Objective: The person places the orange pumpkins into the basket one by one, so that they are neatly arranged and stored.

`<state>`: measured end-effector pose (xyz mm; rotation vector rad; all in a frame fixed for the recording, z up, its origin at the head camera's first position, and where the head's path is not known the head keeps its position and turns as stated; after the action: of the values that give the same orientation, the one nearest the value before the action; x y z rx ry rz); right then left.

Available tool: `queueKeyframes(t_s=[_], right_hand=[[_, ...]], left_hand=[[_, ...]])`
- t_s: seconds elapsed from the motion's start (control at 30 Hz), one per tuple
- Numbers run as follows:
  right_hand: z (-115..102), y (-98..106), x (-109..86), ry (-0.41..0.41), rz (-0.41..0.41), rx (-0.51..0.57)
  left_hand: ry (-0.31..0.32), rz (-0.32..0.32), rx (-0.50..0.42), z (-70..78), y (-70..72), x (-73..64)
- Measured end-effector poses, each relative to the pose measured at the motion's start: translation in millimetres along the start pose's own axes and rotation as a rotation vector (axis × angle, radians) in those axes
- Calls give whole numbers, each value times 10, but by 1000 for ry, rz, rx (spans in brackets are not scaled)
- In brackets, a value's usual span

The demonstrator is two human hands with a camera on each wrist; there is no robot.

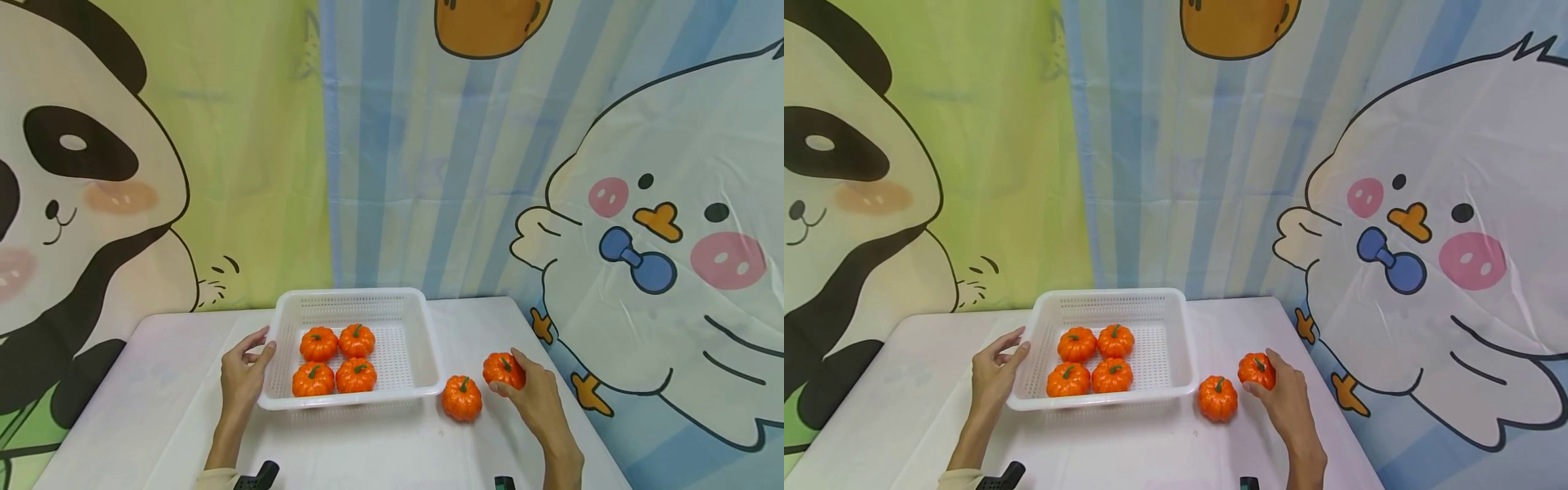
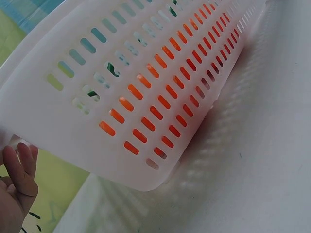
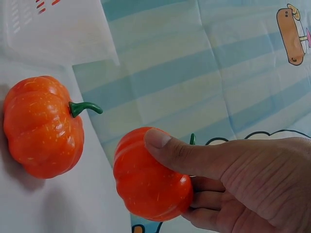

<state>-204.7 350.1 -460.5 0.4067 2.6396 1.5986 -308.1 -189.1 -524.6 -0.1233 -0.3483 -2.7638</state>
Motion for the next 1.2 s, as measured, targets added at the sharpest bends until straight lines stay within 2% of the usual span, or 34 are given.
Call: queueKeyframes(t_s=[0.57,0.97,1.2], right_hand=[[-29,17,3,33,30,-2],[-139,39,3,41,7,25],[-187,35,19,55,9,18]], left_hand=[[2,-4,2,14,0,0],[16,-5,6,6,-9,-7],[-6,7,1,23,1,-2]])
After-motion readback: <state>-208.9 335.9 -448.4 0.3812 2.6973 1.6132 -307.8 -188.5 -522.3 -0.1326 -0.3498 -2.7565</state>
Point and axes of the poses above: each hand's wrist, its own x-axis towards the middle knuckle, its own y-axis out of the back of the hand, z = x × y, the point moved 7 cm from there along x, towards the middle knuckle, and after that the axes turned 7 degrees about -x, right-handed, at the moved point
